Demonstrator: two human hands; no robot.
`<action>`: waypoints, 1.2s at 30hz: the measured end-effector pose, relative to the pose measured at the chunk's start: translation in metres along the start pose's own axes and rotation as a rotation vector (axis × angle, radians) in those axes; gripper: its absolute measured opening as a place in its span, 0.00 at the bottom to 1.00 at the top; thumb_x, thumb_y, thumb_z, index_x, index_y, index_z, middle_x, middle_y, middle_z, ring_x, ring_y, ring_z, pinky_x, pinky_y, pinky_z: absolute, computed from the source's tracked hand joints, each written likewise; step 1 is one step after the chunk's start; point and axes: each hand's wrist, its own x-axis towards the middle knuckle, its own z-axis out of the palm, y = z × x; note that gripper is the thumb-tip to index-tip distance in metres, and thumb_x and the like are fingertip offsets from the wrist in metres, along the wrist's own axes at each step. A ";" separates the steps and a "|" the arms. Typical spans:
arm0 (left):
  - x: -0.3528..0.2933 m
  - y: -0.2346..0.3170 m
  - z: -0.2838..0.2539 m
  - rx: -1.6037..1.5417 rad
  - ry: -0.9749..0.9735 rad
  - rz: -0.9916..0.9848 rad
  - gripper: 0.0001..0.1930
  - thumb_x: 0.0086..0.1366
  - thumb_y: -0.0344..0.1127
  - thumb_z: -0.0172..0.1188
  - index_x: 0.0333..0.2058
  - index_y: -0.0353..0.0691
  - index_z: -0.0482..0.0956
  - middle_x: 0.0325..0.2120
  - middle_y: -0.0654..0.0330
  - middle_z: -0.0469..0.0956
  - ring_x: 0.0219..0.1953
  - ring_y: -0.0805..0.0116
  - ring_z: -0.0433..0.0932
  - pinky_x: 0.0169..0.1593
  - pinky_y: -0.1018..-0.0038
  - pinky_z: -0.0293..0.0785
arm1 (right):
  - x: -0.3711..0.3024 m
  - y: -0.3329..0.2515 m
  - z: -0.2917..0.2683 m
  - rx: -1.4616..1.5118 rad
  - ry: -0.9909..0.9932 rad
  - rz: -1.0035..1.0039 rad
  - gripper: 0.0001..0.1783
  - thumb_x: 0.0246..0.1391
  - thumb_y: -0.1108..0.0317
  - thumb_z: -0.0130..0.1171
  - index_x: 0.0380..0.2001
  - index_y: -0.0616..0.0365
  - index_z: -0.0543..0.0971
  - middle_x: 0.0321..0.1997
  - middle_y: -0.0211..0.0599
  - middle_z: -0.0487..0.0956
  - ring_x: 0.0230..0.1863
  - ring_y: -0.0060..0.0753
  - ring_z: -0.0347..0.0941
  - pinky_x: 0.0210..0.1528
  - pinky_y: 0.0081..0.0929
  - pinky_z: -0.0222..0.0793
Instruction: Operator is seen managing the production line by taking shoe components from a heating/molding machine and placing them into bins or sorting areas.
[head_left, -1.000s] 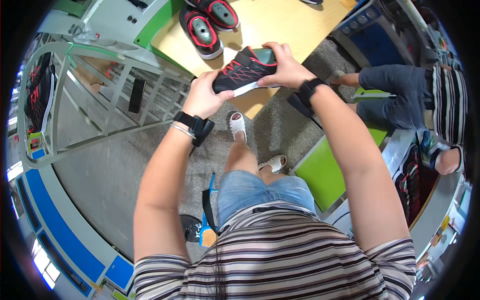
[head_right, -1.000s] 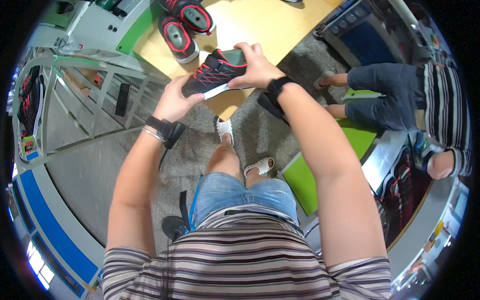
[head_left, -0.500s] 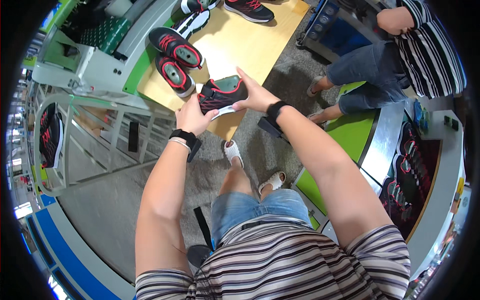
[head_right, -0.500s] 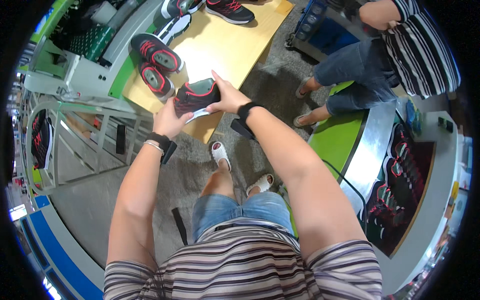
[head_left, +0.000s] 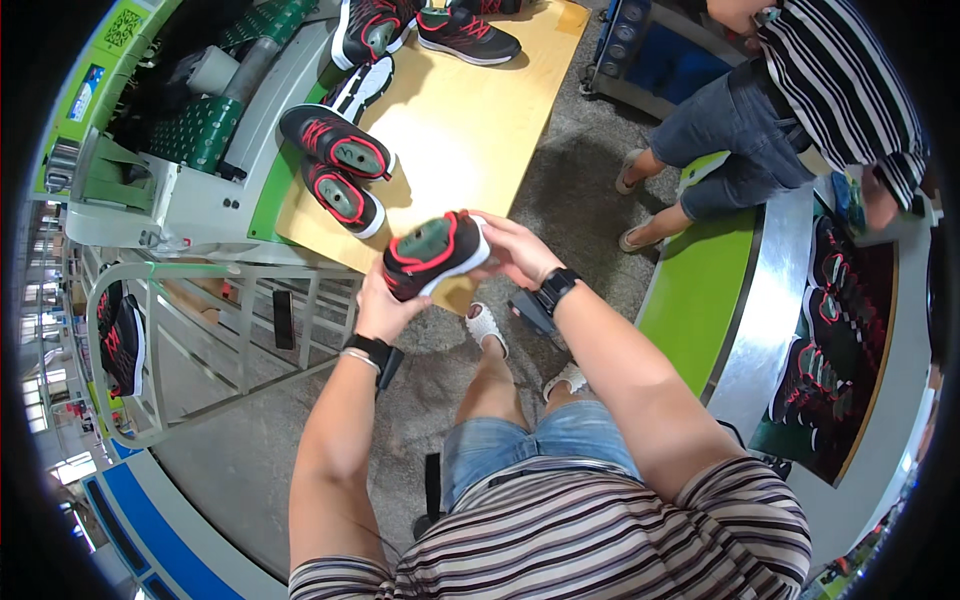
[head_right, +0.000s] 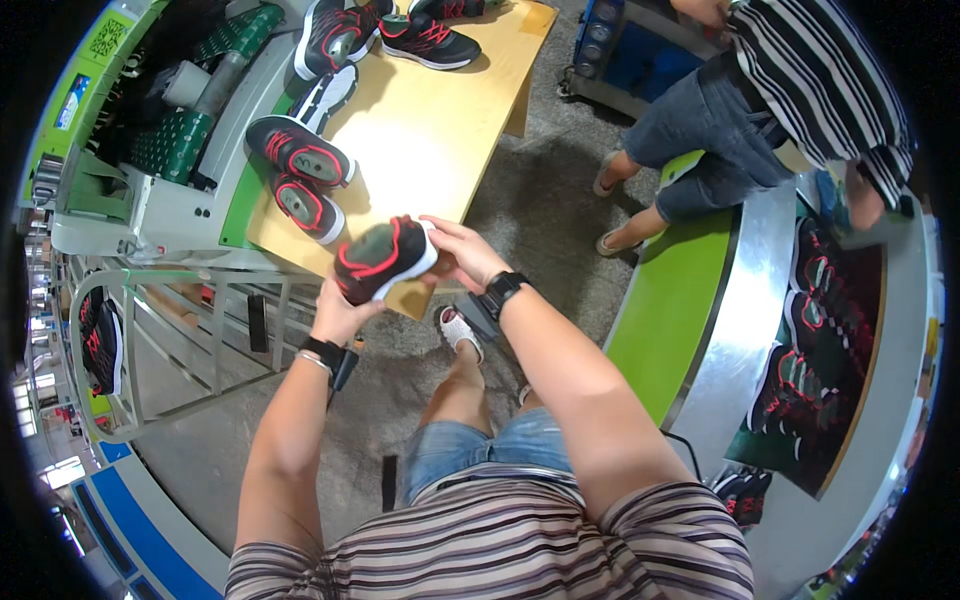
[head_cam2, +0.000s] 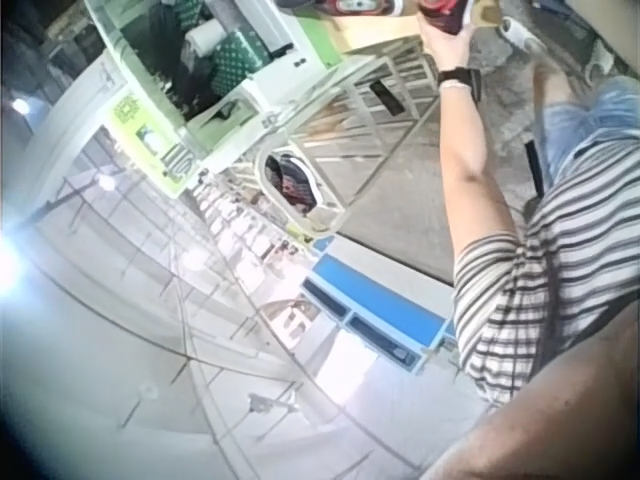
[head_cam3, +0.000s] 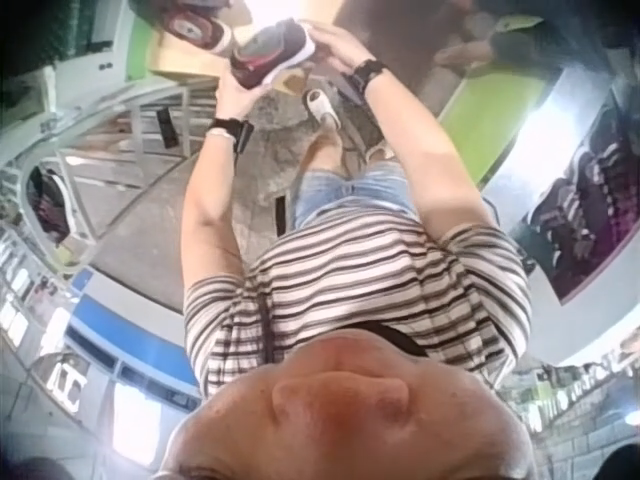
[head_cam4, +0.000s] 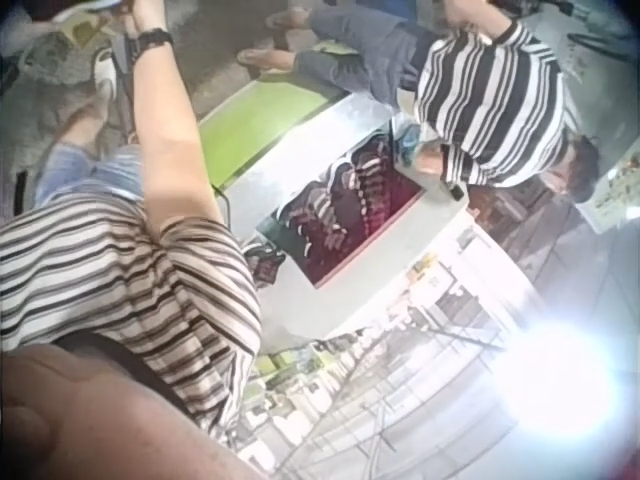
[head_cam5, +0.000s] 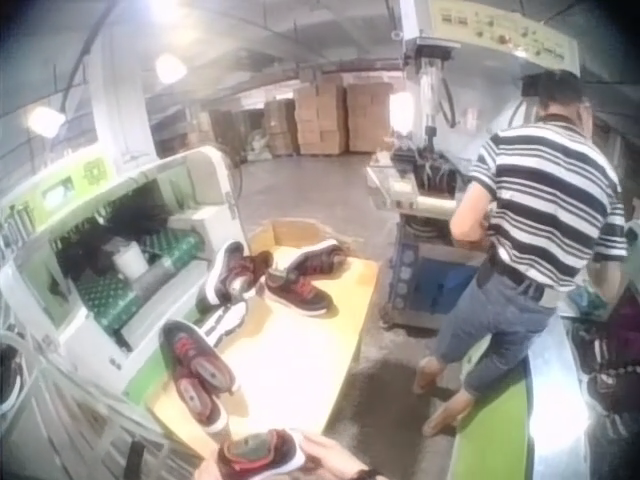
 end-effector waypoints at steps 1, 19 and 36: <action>0.001 0.009 0.003 -0.063 -0.071 -0.057 0.43 0.38 0.33 0.78 0.56 0.42 0.69 0.49 0.54 0.78 0.55 0.53 0.76 0.60 0.63 0.67 | -0.007 -0.005 -0.002 -0.011 0.005 0.047 0.27 0.69 0.60 0.49 0.68 0.52 0.63 0.61 0.39 0.73 0.57 0.39 0.73 0.52 0.49 0.76; -0.040 -0.006 0.063 0.676 0.033 0.383 0.35 0.59 0.28 0.55 0.66 0.56 0.61 0.71 0.46 0.40 0.71 0.31 0.37 0.67 0.32 0.40 | -0.011 -0.020 -0.043 -0.596 0.031 -0.038 0.18 0.64 0.66 0.56 0.55 0.57 0.76 0.57 0.36 0.76 0.56 0.30 0.73 0.58 0.30 0.69; 0.040 -0.018 0.018 -0.637 -0.103 -0.300 0.12 0.64 0.36 0.65 0.44 0.39 0.83 0.41 0.61 0.77 0.46 0.71 0.75 0.53 0.74 0.69 | 0.009 -0.031 0.009 -1.372 0.095 -0.251 0.17 0.55 0.54 0.63 0.40 0.53 0.84 0.46 0.48 0.81 0.52 0.52 0.74 0.57 0.39 0.68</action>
